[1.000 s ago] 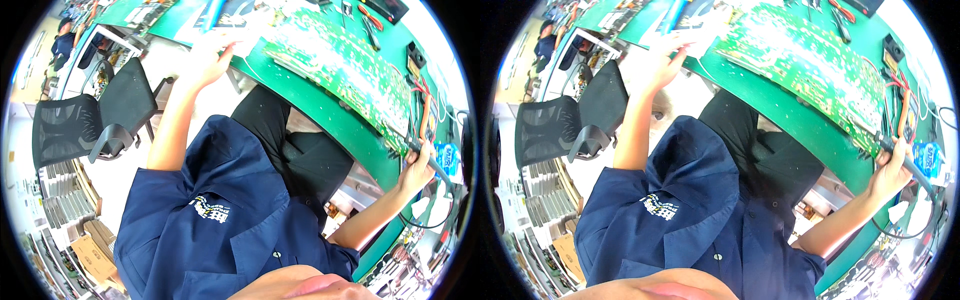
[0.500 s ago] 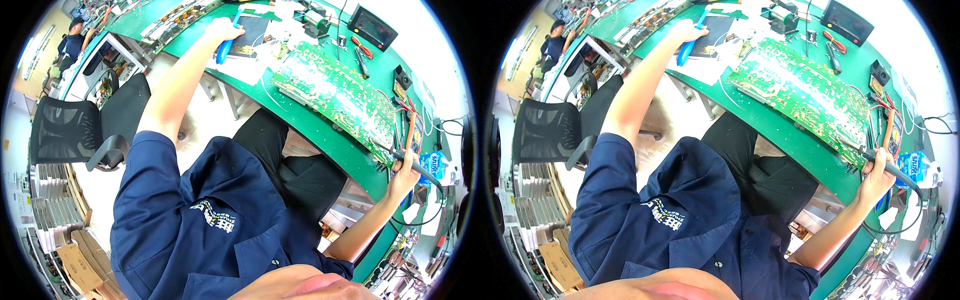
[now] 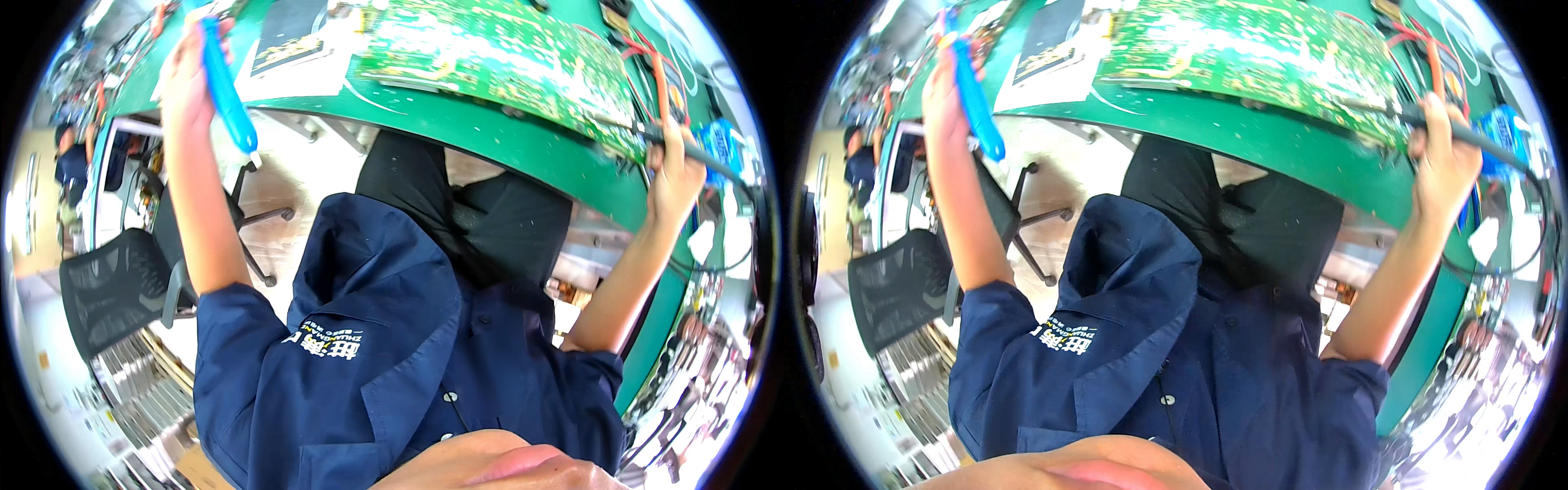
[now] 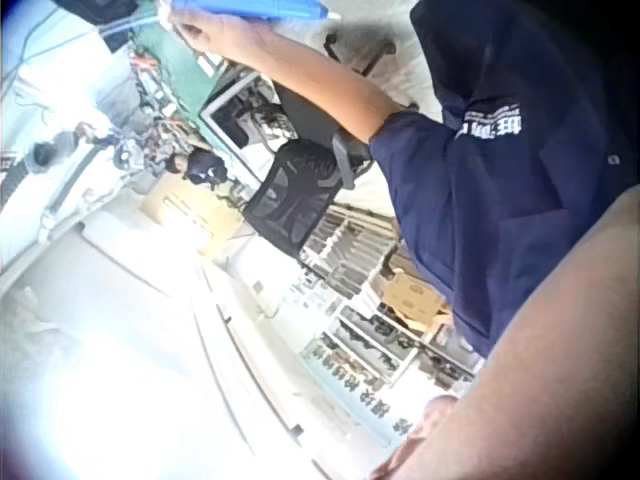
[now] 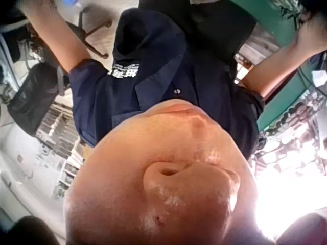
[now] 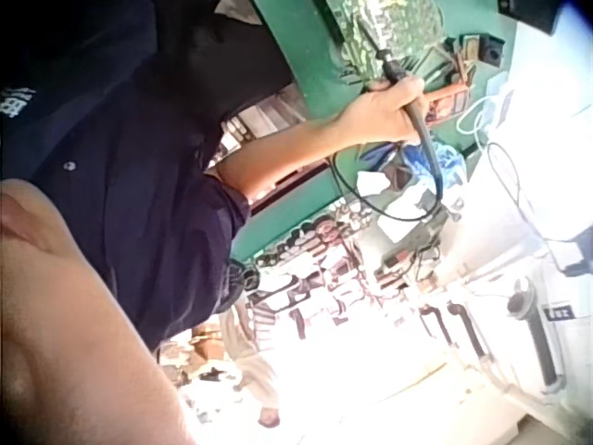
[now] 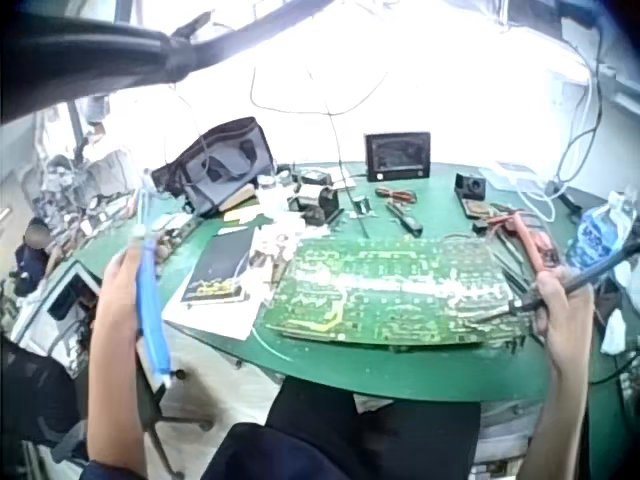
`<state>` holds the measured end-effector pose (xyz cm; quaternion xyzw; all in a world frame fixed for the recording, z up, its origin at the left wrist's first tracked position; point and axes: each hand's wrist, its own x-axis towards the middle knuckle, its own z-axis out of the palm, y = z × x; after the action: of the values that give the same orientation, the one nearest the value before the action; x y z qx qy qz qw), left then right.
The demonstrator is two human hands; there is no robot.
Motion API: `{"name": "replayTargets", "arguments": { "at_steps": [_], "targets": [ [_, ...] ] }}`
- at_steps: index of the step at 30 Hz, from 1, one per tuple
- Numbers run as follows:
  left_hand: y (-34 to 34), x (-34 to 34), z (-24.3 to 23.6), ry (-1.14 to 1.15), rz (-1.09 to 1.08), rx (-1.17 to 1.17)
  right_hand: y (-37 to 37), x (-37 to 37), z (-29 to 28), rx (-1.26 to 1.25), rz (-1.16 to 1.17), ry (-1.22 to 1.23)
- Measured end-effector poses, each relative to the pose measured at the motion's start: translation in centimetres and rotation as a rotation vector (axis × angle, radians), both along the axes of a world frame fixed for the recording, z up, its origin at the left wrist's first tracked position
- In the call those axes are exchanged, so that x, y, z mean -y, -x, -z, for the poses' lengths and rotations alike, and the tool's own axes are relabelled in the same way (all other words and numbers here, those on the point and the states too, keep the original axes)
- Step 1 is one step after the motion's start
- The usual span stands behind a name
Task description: The person solders a circuit board using a soldering iron and a solder sucker. They apply the iron to various points, use the blue suction tool to remove solder, and flip the board over to work on the components.
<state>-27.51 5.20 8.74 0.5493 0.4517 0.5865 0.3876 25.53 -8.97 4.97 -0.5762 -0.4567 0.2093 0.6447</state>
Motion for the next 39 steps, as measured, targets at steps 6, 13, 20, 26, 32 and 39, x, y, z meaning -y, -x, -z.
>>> {"name": "replayTargets", "arguments": {
  "at_steps": [6, 13, 20, 26, 32, 39],
  "targets": [
    [-9.4, 6.9, -1.7, -0.234, 0.326, 0.362, 0.2, -0.3, 0.0, -0.039, -0.06, -0.029],
    [-18.9, 6.7, -1.4, -0.232, 0.778, 0.876, -0.5, -0.6, 0.4, -0.102, -0.06, -0.03],
    [-28.9, 6.6, -2.7, -0.144, 0.341, 0.996, -0.8, -0.4, 1.0, -0.121, -0.026, -0.063],
    [-31.7, 7.7, -3.3, -0.158, 0.317, 0.991, -0.9, -0.8, 1.1, -0.169, -0.05, -0.087],
    [-33.0, 6.3, -0.6, -0.367, 0.32, 0.748, 2.1, -0.3, -0.5, -0.037, 0.055, -0.145],
    [-33.0, 5.1, 0.0, -0.452, 0.22, 0.583, 2.2, -0.1, -0.4, -0.012, 0.078, -0.184]
  ]
}}
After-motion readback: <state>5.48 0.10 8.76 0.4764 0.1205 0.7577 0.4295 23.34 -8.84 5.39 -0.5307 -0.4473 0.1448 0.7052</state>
